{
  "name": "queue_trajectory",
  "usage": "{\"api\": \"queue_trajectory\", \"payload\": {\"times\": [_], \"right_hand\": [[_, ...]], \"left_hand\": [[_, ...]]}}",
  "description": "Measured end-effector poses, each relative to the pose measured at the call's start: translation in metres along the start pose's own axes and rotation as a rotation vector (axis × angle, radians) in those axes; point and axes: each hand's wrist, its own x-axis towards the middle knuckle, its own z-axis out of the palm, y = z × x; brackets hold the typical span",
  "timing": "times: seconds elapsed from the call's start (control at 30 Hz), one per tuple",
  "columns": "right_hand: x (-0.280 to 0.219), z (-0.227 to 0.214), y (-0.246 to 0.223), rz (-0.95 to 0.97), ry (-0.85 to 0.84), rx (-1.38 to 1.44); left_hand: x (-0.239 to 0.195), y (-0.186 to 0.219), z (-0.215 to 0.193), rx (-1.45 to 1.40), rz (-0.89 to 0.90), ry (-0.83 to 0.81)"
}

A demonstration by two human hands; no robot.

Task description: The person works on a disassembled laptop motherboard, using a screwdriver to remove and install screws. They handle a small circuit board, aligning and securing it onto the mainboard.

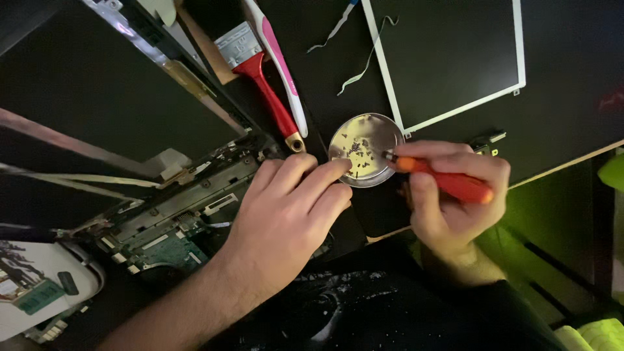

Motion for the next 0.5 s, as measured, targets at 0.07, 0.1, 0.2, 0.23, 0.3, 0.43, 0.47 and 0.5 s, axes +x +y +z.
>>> {"api": "queue_trajectory", "payload": {"times": [0.07,0.1,0.2,0.23,0.3,0.43,0.47,0.5], "right_hand": [[-0.001,-0.002,0.003,-0.005,-0.008,-0.038],[-0.002,-0.004,0.004,-0.007,-0.016,-0.078],[-0.001,0.008,-0.01,0.071,0.035,-0.08],[0.0,0.007,-0.011,0.066,0.034,-0.079],[0.002,0.006,-0.014,0.087,0.038,-0.082],[0.003,0.001,-0.014,0.08,0.01,-0.084],[0.002,0.0,-0.013,0.058,0.004,-0.053],[0.002,-0.001,-0.011,0.035,-0.001,-0.022]], "left_hand": [[-0.001,0.0,0.002,-0.016,-0.016,0.007],[-0.002,0.0,0.003,-0.036,-0.031,0.012],[-0.004,-0.001,0.002,-0.07,-0.056,-0.036],[-0.004,-0.001,0.003,-0.067,-0.056,-0.031],[-0.004,-0.001,0.006,-0.099,-0.07,0.053],[0.008,-0.002,0.009,-0.122,-0.079,0.139],[0.011,-0.003,0.01,-0.169,-0.079,0.159],[0.016,-0.004,0.01,-0.214,-0.079,0.18]]}}
